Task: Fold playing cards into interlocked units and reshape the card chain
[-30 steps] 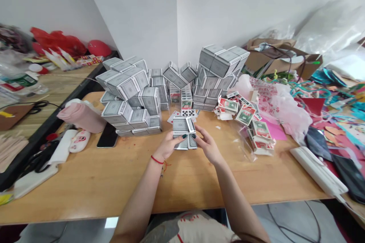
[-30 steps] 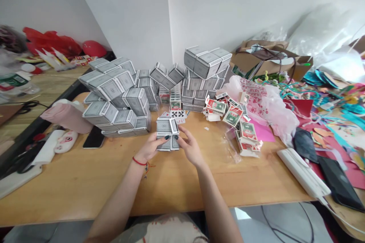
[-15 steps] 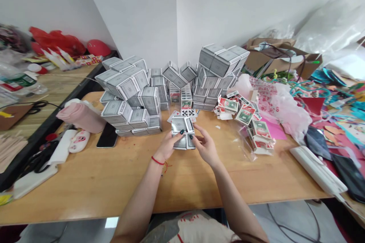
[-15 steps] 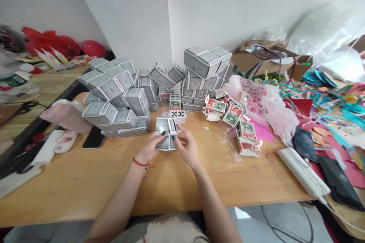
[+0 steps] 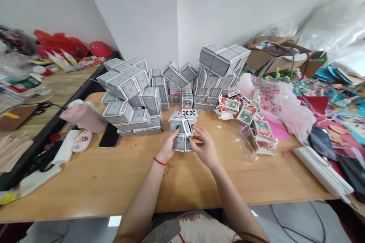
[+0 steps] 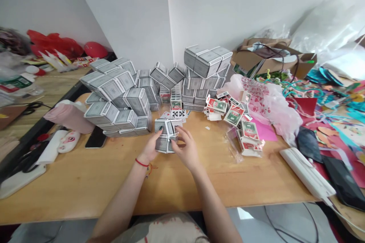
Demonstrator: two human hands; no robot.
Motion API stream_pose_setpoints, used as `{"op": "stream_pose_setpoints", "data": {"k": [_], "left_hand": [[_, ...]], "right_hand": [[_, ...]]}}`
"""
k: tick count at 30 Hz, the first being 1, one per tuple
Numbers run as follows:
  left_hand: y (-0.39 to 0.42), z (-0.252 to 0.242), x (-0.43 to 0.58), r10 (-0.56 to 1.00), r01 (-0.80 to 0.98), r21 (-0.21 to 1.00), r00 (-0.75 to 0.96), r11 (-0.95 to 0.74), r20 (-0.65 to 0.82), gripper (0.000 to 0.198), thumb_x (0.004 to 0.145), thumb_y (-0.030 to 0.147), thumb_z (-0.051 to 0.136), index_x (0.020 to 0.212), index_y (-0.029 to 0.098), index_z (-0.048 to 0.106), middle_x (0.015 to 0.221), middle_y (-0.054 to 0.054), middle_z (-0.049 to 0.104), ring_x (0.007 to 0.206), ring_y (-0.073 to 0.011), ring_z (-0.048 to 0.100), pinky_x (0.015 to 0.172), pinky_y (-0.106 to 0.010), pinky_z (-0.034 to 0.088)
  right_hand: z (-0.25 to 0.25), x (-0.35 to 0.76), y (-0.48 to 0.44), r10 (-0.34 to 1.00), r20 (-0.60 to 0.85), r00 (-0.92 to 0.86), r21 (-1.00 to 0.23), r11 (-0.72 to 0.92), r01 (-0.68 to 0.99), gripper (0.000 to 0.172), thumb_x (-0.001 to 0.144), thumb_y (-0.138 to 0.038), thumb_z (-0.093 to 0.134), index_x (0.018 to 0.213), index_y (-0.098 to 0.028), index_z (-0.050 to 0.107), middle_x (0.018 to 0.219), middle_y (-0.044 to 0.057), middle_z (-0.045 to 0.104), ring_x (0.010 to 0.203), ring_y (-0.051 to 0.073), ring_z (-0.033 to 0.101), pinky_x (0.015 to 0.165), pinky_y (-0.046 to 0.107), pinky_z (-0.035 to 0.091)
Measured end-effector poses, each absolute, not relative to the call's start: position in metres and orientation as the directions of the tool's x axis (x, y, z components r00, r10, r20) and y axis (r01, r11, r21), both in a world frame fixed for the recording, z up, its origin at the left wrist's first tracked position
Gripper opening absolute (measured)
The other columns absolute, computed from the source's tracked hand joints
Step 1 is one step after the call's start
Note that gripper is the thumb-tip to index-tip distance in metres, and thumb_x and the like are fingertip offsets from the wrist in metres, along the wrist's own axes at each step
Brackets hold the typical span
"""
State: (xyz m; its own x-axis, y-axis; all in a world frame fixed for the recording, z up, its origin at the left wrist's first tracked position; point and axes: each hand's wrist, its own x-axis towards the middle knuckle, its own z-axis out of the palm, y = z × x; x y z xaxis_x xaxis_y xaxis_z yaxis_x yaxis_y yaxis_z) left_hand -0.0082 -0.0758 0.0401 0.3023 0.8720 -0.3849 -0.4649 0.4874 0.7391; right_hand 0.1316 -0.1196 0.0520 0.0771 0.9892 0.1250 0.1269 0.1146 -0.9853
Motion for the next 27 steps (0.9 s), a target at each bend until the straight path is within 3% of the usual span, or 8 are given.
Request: {"op": "stream_pose_setpoints", "data": {"k": [12, 21, 27], "left_hand": [[-0.072, 0.030, -0.011, 0.896, -0.510, 0.737, 0.274, 0.444, -0.351, 0.035, 0.068, 0.041, 0.062, 0.088, 0.013, 0.064, 0.083, -0.007, 0.069, 0.079, -0.0212, 0.064, 0.075, -0.032, 0.049], [-0.071, 0.030, -0.010, 0.905, -0.483, 0.765, 0.252, 0.425, -0.344, 0.036, 0.067, 0.042, 0.062, 0.088, 0.013, 0.065, 0.083, -0.008, 0.069, 0.080, -0.0218, 0.064, 0.071, -0.030, 0.048], [-0.071, 0.038, -0.008, 0.912, -0.404, 0.817, 0.197, 0.410, -0.360, 0.037, 0.066, 0.044, 0.064, 0.082, 0.011, 0.065, 0.075, -0.008, 0.069, 0.071, -0.0202, 0.063, 0.063, -0.026, 0.047]], "right_hand": [[0.058, 0.130, -0.119, 0.988, 0.147, 0.044, -0.979, 0.139, 0.151, 0.048, 0.070, -0.023, 0.057, 0.118, -0.027, 0.050, 0.127, 0.009, 0.041, 0.083, 0.015, 0.061, 0.053, 0.020, 0.053], [0.051, 0.123, -0.122, 0.977, 0.190, 0.101, -0.968, 0.169, 0.185, 0.051, 0.070, -0.025, 0.058, 0.120, -0.029, 0.048, 0.127, 0.008, 0.040, 0.095, 0.020, 0.057, 0.060, 0.027, 0.056], [0.045, 0.117, -0.124, 0.964, 0.204, 0.167, -0.960, 0.164, 0.228, 0.049, 0.074, -0.027, 0.056, 0.122, -0.027, 0.046, 0.124, 0.010, 0.042, 0.097, 0.021, 0.055, 0.062, 0.027, 0.056]]}}
